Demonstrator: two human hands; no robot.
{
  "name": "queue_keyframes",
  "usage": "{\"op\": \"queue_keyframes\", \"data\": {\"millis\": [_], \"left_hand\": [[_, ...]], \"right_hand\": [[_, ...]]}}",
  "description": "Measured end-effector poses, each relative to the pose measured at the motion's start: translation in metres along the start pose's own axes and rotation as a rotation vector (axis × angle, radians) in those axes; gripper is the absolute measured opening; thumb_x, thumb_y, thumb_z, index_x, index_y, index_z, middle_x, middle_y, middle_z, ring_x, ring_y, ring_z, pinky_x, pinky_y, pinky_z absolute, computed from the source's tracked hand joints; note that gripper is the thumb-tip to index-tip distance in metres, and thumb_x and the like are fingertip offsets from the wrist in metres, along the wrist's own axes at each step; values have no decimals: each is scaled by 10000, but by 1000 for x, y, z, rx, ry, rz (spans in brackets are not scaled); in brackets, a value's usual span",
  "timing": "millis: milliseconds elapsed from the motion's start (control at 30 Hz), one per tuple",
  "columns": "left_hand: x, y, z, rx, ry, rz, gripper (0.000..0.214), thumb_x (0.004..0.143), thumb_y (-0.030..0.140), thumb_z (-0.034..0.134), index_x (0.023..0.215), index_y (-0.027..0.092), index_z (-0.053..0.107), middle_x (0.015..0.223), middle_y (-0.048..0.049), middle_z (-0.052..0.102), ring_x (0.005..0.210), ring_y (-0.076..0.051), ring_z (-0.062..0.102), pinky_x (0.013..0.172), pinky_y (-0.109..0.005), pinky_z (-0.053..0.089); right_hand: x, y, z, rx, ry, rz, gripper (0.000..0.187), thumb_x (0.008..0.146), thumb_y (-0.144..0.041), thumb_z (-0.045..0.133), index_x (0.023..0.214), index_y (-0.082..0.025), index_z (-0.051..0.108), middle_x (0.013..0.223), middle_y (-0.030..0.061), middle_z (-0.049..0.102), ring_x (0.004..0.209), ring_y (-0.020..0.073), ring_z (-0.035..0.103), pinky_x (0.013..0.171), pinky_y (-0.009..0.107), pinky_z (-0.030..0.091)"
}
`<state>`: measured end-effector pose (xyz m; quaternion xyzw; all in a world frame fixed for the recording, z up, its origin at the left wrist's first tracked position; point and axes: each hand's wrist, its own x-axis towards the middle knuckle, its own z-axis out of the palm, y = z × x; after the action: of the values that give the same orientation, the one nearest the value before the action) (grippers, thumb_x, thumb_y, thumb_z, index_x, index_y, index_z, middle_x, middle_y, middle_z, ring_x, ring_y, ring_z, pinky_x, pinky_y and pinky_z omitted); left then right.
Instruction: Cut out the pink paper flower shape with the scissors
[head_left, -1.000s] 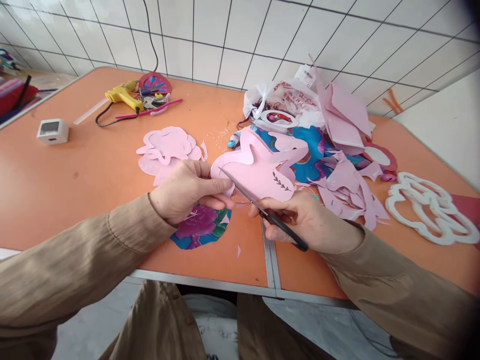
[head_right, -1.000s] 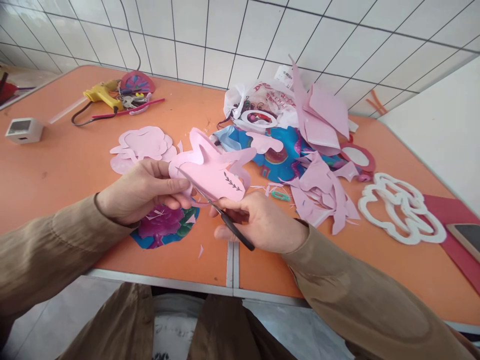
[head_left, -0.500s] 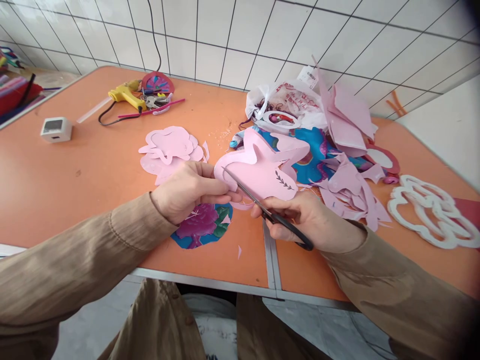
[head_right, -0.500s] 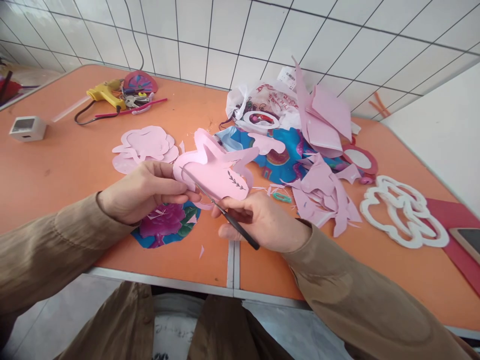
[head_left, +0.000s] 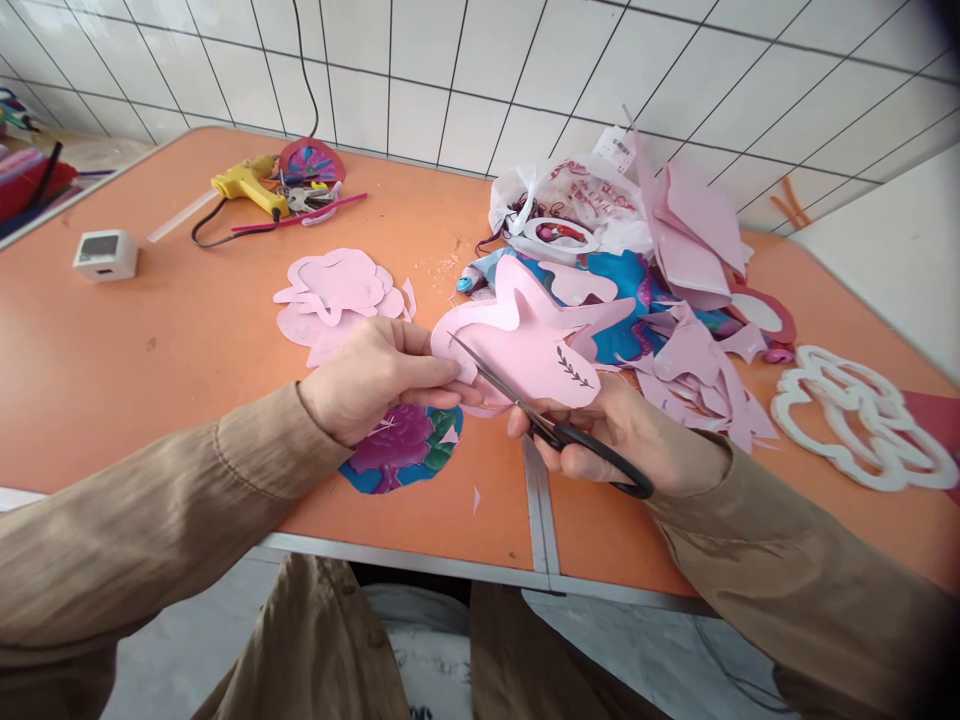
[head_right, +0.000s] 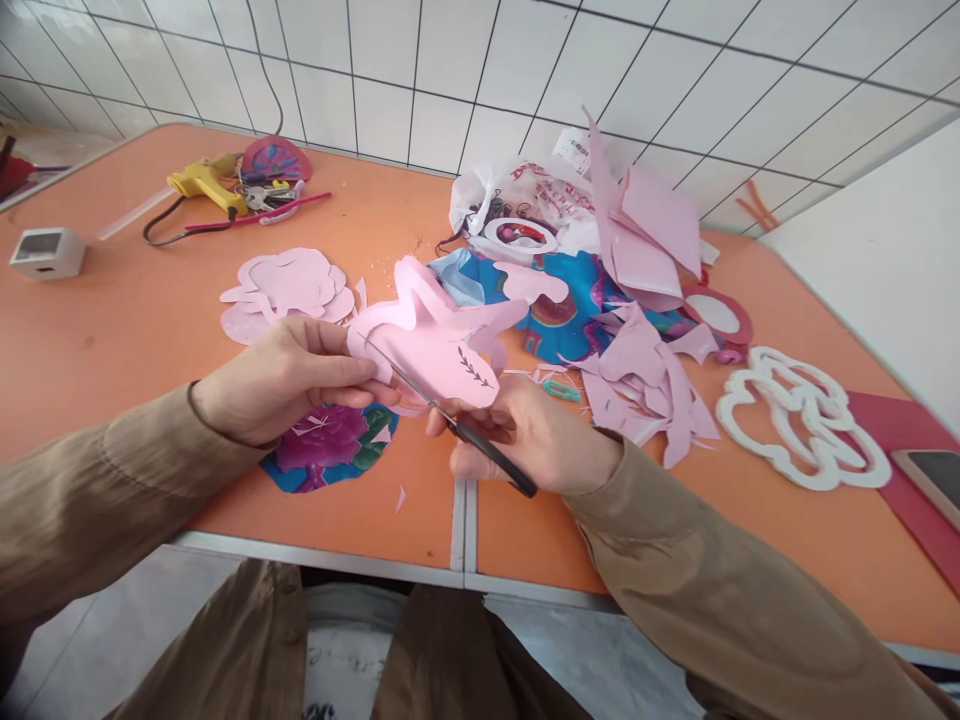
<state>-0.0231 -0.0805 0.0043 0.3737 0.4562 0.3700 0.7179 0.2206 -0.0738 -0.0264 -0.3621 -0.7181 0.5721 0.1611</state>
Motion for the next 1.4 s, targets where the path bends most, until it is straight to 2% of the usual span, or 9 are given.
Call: {"op": "queue_keyframes", "data": {"millis": [100,233,400,533,800,933,1200,1400], "left_hand": [[0,1,1,3,3,-10,153,776,38,666,635,80,707,722,-137,777,705,-194,775,537,-137,540],[1,1,-2,9,12,-9,111,743,60,723,635,80,707,707,-128,770,654,-164,757,567,-146,551],[1,0,-4,25,9,-1,114,723,74,758,622,88,709,683,-107,758,579,-126,720,607,-160,564],[1,1,-3,37,15,-11,122,744,75,735,625,97,722,674,-96,755,572,-124,711,624,-178,568],[1,4,-2,10,29,-48,123,757,32,692,660,77,751,680,-93,761,579,-115,711,584,-155,550],[1,3,-2,-24,2,-59,87,741,32,715,675,77,749,697,-100,765,642,-141,742,593,-153,554],[2,1,-5,3,-10,-33,19,710,51,759,695,55,747,719,-116,761,623,-144,731,605,-174,562],[3,2,-4,17,3,-46,77,730,30,703,690,61,760,692,-101,758,612,-135,724,575,-159,553]], "right_hand": [[-1,-5,2,43,-1,-3,404,715,-509,776,917,-176,666,740,21,581,583,121,492,508,254,437],[-2,-10,2,-53,27,-21,318,737,-422,766,898,-159,688,709,1,522,587,109,451,526,249,431],[0,-13,0,-108,23,-28,347,707,-439,771,884,-145,718,650,-7,503,578,122,452,517,262,452],[1,-16,0,-118,30,16,359,688,-450,789,874,-150,719,639,-2,530,595,136,489,544,278,489],[-1,-21,-2,-79,38,123,502,617,-554,835,888,-145,727,668,33,604,638,174,569,607,327,547],[-1,-18,-2,-100,52,113,504,621,-555,827,898,-142,746,670,42,624,636,179,561,608,338,542],[-2,-15,-3,-102,59,109,552,617,-610,818,893,-135,762,692,49,631,644,175,556,625,345,547],[-3,-12,-6,-170,60,57,502,636,-581,817,877,-143,772,648,34,603,628,177,561,608,327,545]]}}
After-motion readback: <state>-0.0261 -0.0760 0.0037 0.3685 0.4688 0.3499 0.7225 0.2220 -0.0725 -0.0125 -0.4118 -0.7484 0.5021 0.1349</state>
